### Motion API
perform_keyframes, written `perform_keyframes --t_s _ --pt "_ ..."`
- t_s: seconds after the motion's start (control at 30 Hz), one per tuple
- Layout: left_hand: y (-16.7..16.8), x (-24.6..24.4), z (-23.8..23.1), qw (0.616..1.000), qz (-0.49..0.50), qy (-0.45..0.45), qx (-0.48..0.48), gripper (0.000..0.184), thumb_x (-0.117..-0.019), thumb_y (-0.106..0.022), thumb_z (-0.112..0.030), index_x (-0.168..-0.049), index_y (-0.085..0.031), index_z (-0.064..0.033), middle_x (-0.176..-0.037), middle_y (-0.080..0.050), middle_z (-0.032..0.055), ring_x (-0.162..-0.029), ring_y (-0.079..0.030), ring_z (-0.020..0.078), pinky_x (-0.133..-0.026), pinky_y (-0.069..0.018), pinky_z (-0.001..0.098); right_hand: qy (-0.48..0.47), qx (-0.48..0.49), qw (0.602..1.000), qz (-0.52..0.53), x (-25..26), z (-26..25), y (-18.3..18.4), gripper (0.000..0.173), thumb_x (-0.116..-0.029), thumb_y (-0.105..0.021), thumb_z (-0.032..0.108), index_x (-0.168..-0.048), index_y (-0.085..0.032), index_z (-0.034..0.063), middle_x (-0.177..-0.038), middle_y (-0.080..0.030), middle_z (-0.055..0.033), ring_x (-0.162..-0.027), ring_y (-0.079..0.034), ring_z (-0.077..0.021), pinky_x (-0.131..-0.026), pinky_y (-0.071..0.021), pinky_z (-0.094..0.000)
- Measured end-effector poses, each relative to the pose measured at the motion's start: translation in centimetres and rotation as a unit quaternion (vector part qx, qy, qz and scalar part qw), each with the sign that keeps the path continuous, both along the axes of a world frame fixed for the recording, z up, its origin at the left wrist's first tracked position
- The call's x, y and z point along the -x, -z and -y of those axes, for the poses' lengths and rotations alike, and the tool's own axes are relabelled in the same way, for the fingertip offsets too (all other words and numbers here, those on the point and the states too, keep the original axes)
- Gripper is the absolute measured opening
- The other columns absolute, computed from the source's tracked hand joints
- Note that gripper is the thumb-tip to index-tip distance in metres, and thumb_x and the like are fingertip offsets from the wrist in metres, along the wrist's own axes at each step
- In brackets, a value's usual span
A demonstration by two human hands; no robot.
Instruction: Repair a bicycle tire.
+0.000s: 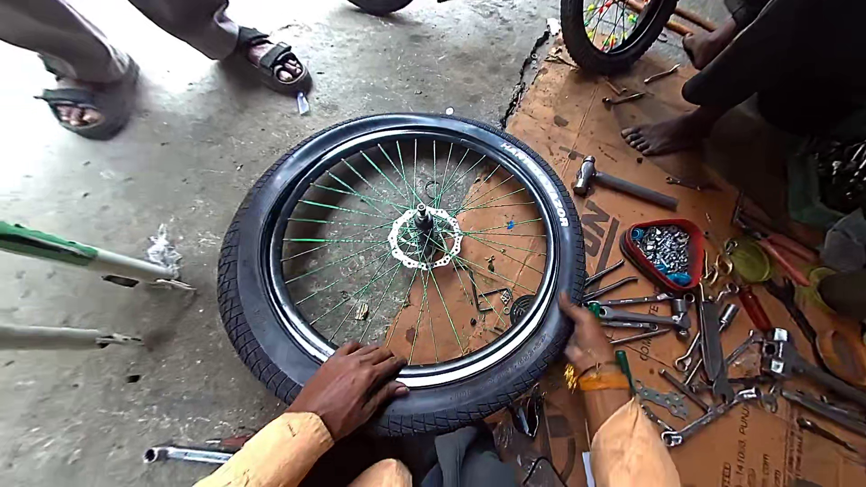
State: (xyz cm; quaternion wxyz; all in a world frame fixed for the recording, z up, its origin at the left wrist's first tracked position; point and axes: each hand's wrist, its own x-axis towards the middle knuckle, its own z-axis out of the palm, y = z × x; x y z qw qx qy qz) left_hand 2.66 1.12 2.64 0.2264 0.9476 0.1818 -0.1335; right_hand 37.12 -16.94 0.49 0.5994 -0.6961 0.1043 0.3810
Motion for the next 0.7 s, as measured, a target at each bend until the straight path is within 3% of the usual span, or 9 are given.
perform_keyframes --t_s 0.13,0.27,0.53,0.7 --pt "0.3 1.7 -1.6 1.000 0.003 0.007 0.000 0.057 -0.1020 -0.040 -0.061 -0.123 -0.074 -0.0212 -0.118 -0.074 0.0014 -0.118 -0.067 0.0232 -0.110 -0.0455 0.0495 -0.005 0.022 1.000 -0.017 -1.9 -1.3 0.4 0.051 -0.0885 -0.078 0.038 -0.126 -0.063 0.0079 -0.105 -0.072 -0.0111 -0.092 -0.071 -0.0225 -0.079 -0.0606 -0.0443" --pt "0.8 3.1 -3.1 0.999 0.053 0.011 -0.004 0.057 -0.1010 -0.039 -0.063 -0.120 -0.075 -0.0226 -0.114 -0.075 -0.0019 -0.114 -0.068 0.0201 -0.108 -0.0474 0.0484 -0.019 0.008 1.000 -0.009 -0.2 -0.4 0.1 0.051 -0.0849 -0.082 0.032 -0.126 -0.064 0.0081 -0.106 -0.074 -0.0116 -0.092 -0.073 -0.0225 -0.079 -0.0615 -0.0437" --pt "1.5 5.6 -5.7 0.997 0.074 0.018 -0.026 0.054 -0.1010 -0.039 -0.059 -0.120 -0.074 -0.0235 -0.117 -0.074 -0.0037 -0.118 -0.067 0.0177 -0.110 -0.0453 0.0494 0.062 -0.184 0.979 -0.065 4.0 0.6 1.4 0.032 -0.0977 -0.068 0.023 -0.127 -0.063 0.0108 -0.110 -0.073 -0.0094 -0.098 -0.073 -0.0196 -0.084 -0.0625 -0.0418" --pt "1.9 5.5 -5.8 0.998 0.025 0.034 -0.051 0.038 -0.0948 -0.060 -0.048 -0.123 -0.071 -0.0256 -0.115 -0.074 -0.0039 -0.116 -0.067 0.0185 -0.113 -0.0420 0.0501 0.097 -0.131 0.981 -0.100 4.9 1.3 1.2 0.037 -0.0978 -0.067 0.018 -0.132 -0.060 0.0050 -0.117 -0.070 -0.0183 -0.104 -0.070 -0.0295 -0.090 -0.0587 -0.0518"
